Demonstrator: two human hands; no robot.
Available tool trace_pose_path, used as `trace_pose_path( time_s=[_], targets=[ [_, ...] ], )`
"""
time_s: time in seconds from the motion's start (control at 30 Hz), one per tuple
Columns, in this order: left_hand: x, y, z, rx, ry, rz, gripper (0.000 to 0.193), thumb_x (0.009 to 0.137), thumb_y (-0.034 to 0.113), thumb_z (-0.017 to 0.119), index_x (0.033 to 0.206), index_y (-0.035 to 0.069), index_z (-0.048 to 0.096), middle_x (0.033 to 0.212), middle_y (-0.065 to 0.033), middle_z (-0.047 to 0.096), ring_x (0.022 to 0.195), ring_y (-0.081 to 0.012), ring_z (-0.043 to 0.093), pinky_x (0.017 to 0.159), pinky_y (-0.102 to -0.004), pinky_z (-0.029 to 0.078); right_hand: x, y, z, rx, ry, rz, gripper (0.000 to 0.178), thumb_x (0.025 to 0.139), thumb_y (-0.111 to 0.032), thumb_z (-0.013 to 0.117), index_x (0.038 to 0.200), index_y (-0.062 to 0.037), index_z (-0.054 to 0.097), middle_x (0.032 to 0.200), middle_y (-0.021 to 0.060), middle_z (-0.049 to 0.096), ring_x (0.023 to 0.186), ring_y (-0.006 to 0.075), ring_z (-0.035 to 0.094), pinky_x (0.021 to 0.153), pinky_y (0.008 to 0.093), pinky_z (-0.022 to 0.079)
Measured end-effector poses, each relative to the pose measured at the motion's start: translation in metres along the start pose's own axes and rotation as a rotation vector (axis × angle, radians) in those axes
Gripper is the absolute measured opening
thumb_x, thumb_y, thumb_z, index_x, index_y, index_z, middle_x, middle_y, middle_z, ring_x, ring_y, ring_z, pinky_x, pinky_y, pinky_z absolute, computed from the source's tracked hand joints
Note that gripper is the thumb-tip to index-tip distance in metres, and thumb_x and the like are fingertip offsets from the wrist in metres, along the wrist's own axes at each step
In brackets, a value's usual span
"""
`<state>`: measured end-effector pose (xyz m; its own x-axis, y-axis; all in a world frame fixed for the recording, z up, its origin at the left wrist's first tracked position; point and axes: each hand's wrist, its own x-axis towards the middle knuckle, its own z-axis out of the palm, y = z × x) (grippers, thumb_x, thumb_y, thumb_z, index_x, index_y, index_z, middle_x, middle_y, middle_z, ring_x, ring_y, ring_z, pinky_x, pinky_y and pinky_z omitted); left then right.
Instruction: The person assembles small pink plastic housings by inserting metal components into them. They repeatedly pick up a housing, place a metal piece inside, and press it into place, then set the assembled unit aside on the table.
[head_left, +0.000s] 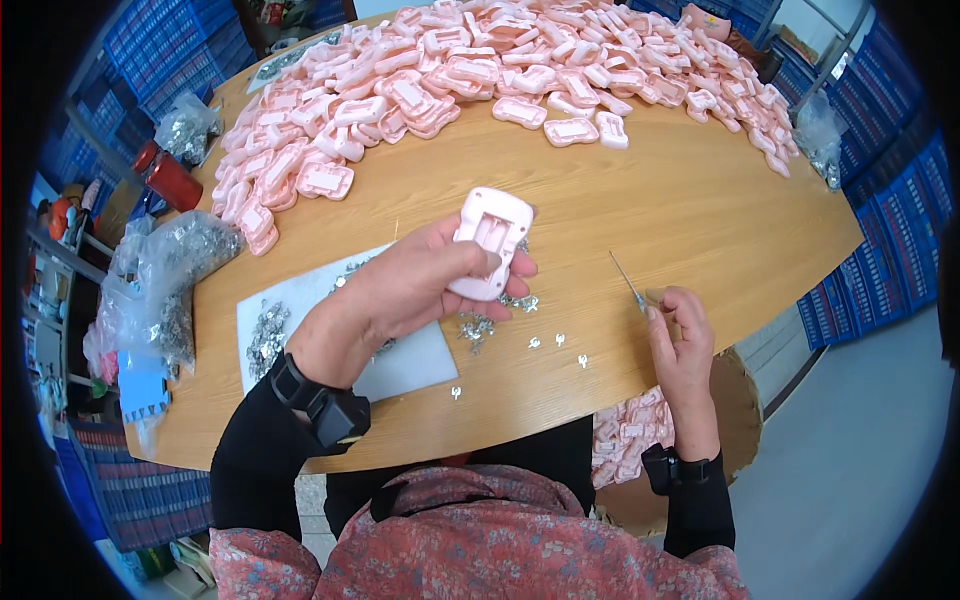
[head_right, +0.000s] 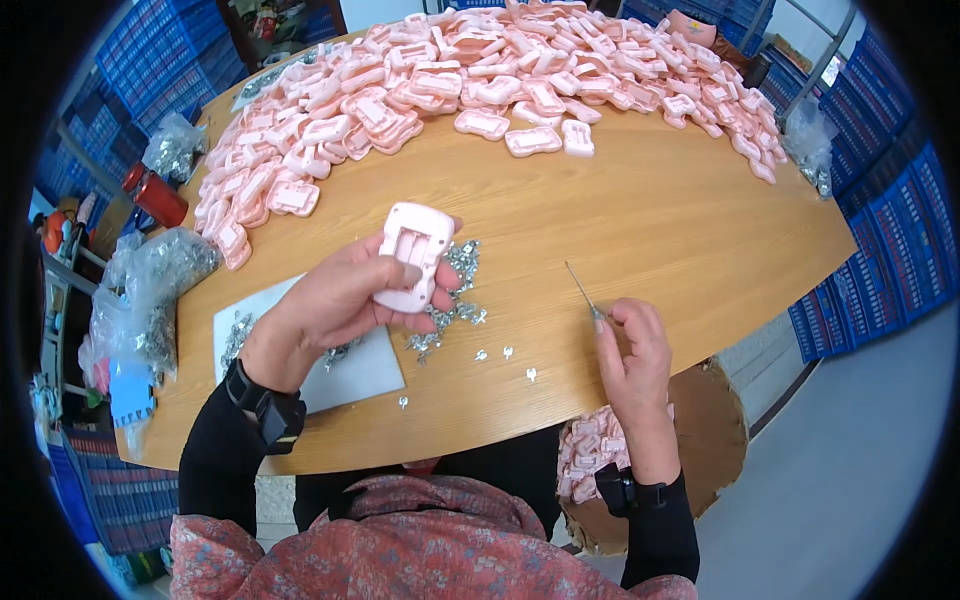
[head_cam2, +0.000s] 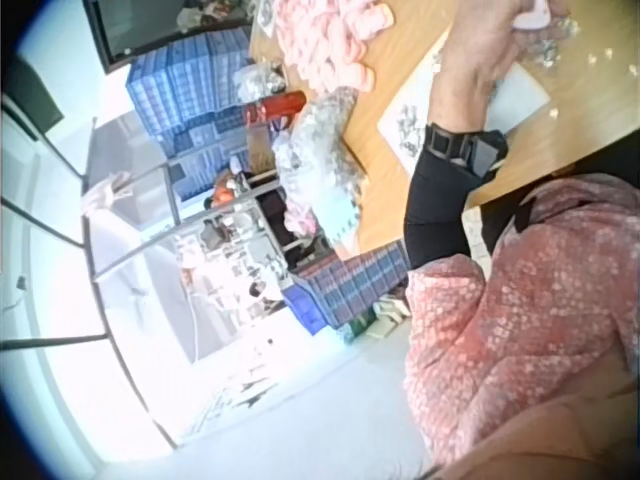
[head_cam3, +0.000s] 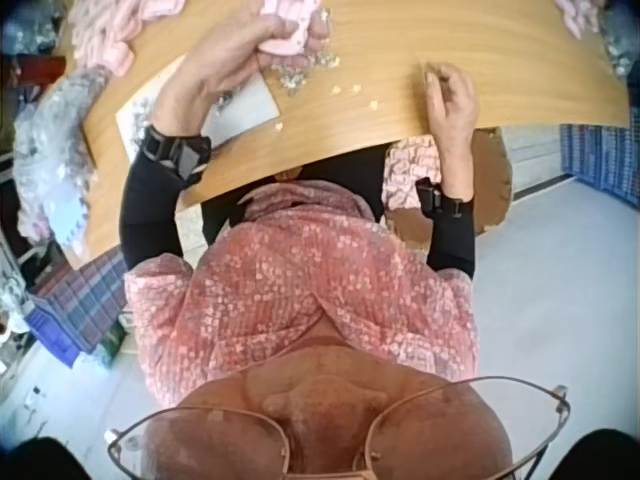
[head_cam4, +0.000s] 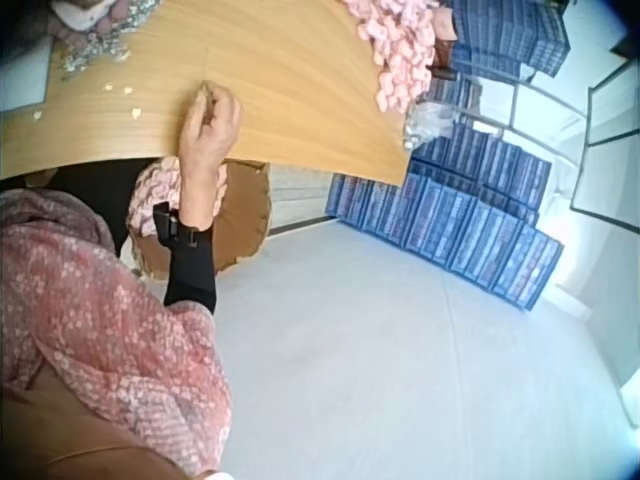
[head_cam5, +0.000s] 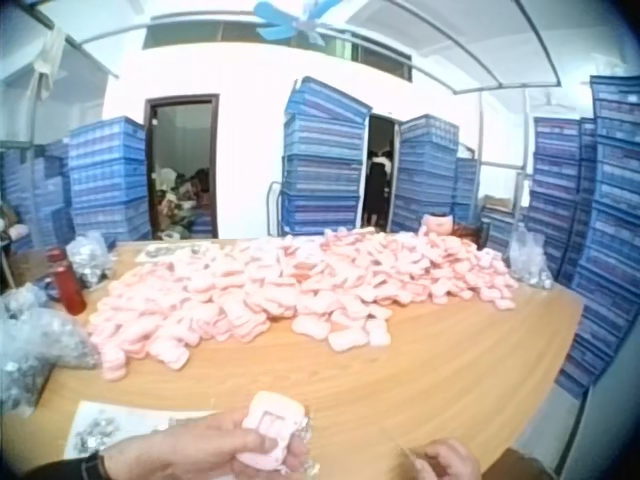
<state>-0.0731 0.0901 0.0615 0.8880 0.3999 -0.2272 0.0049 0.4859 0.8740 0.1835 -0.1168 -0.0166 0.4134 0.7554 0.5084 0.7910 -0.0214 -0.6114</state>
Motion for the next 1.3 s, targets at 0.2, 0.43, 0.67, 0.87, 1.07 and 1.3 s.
trace_pose_path(
  time_s=[0.2,0.43,0.67,0.87,1.07,1.3],
  targets=[
    [-0.028,-0.021,0.001,-0.068,0.021,-0.031,0.042,0.094,0.012,0.055,0.134,0.007,0.046,0.11,-0.0096,0.066,0.099,-0.0203,0.068,0.082,-0.0372,0.06,-0.002,-0.037,0.006,-0.013,-0.043,-0.081,0.016,0.084,-0.003,0.069,0.098,0.0012,0.063,0.097,0.0159,0.065,0.094,0.0329,0.063,0.083,0.0386,0.05],
    [-0.072,-0.037,-0.016,-0.313,-0.009,0.103,0.064,0.106,0.05,0.029,0.148,0.004,0.041,0.102,-0.0141,0.067,0.09,-0.0244,0.07,0.075,-0.0387,0.061,-0.011,-0.063,0.027,-0.006,-0.157,-0.112,0.015,0.083,-0.004,0.07,0.096,0.0003,0.064,0.091,0.016,0.065,0.085,0.0325,0.063,0.076,0.0394,0.05],
    [-0.135,-0.081,-0.027,-0.587,0.205,0.164,0.06,0.106,0.046,0.028,0.15,0.006,0.037,0.103,-0.0178,0.064,0.089,-0.0293,0.067,0.074,-0.0422,0.06,-0.014,-0.087,0.072,0.055,-0.311,-0.142,0.017,0.081,-0.003,0.071,0.096,-0.002,0.064,0.088,0.0119,0.066,0.085,0.0307,0.062,0.073,0.0396,0.05],
    [-0.149,-0.114,-0.027,-0.726,0.167,0.129,0.061,0.106,0.047,0.029,0.15,0.006,0.036,0.105,-0.0183,0.064,0.092,-0.0298,0.067,0.075,-0.0429,0.06,-0.008,-0.115,0.102,0.068,-0.41,-0.186,0.016,0.08,-0.003,0.072,0.092,-0.0068,0.063,0.081,0.0097,0.062,0.083,0.0303,0.061,0.072,0.0405,0.05],
    [-0.145,-0.115,-0.029,-0.775,0.102,0.107,0.061,0.106,0.048,0.029,0.149,0.006,0.038,0.103,-0.0155,0.065,0.091,-0.0272,0.068,0.075,-0.043,0.061,-0.008,-0.118,0.116,0.032,-0.426,-0.255,0.015,0.079,0.0,0.071,0.091,-0.0063,0.063,0.084,0.0087,0.064,0.083,0.0297,0.062,0.073,0.0398,0.051],
    [-0.135,-0.116,-0.03,-0.766,0.085,0.084,0.063,0.105,0.049,0.029,0.149,0.005,0.039,0.102,-0.0159,0.065,0.089,-0.0272,0.067,0.077,-0.0425,0.06,-0.012,-0.116,0.113,0.206,-0.449,0.077,0.014,0.082,0.002,0.069,0.092,-0.0056,0.062,0.08,0.0059,0.061,0.077,0.0186,0.062,0.069,0.0325,0.05]
  ],
)
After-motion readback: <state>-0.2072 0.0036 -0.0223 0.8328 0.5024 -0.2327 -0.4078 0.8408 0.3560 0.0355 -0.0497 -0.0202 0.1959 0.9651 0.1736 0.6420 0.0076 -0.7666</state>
